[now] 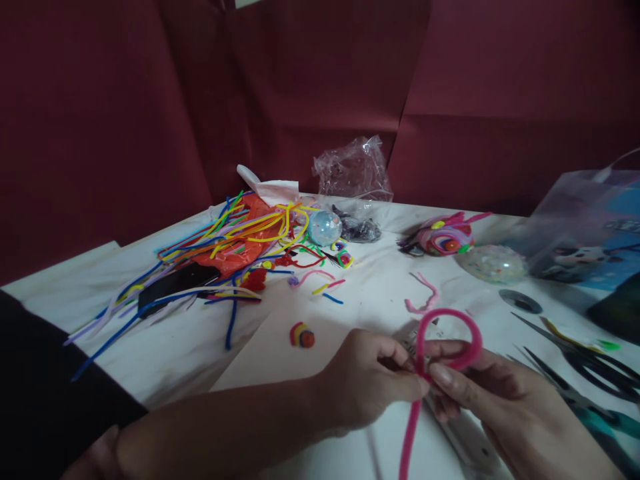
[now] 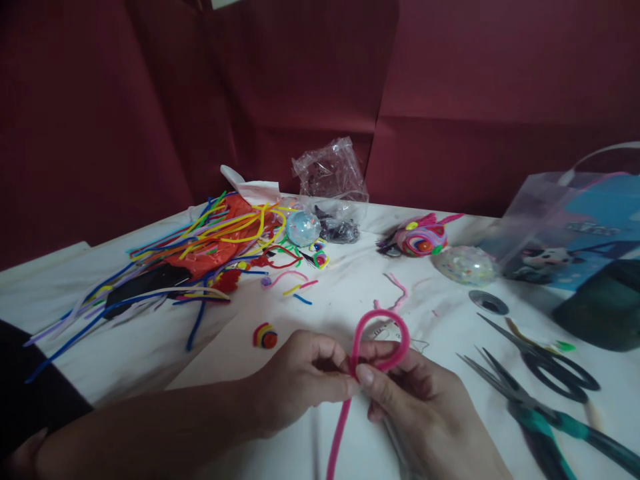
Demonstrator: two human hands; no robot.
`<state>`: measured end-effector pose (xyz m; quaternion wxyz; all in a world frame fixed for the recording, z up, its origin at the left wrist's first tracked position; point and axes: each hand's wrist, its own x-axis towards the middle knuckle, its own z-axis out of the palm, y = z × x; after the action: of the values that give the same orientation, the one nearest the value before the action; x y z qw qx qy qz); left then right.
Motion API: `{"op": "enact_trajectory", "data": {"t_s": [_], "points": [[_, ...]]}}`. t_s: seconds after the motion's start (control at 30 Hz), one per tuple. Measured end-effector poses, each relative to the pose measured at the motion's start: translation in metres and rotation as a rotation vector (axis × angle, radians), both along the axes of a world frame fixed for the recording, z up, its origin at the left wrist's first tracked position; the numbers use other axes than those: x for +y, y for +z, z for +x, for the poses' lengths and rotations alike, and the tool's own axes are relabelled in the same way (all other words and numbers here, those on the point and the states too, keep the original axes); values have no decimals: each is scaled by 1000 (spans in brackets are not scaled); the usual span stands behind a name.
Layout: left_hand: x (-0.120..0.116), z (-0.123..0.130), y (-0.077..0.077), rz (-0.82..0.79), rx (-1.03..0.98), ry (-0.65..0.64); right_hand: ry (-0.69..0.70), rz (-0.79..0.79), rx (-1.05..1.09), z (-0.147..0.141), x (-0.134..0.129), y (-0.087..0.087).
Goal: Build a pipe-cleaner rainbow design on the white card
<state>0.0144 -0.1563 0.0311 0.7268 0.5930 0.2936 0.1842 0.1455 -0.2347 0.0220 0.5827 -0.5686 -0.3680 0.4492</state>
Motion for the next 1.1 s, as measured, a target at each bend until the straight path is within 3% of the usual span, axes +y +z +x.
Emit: {"op": "enact_trajectory", "data": {"t_s": [0.2, 0.4, 0.5, 0.73, 1.0, 1.1], "points": [[5, -3, 8, 36, 0, -133, 194, 37, 76, 12, -4, 2], [6, 1, 6, -45, -84, 161, 138, 25, 44, 13, 0, 1], [2, 3, 2, -84, -176, 220, 114, -18, 120, -2, 3, 3], [-3, 7, -3, -236, -373, 150, 146, -89, 469, -16, 5, 1], [-3, 8, -13, -241, -495, 56, 46, -93, 344, -18, -1, -2], [-2, 9, -15, -228, -518, 23, 36, -83, 394, -18, 0, -4]]}}
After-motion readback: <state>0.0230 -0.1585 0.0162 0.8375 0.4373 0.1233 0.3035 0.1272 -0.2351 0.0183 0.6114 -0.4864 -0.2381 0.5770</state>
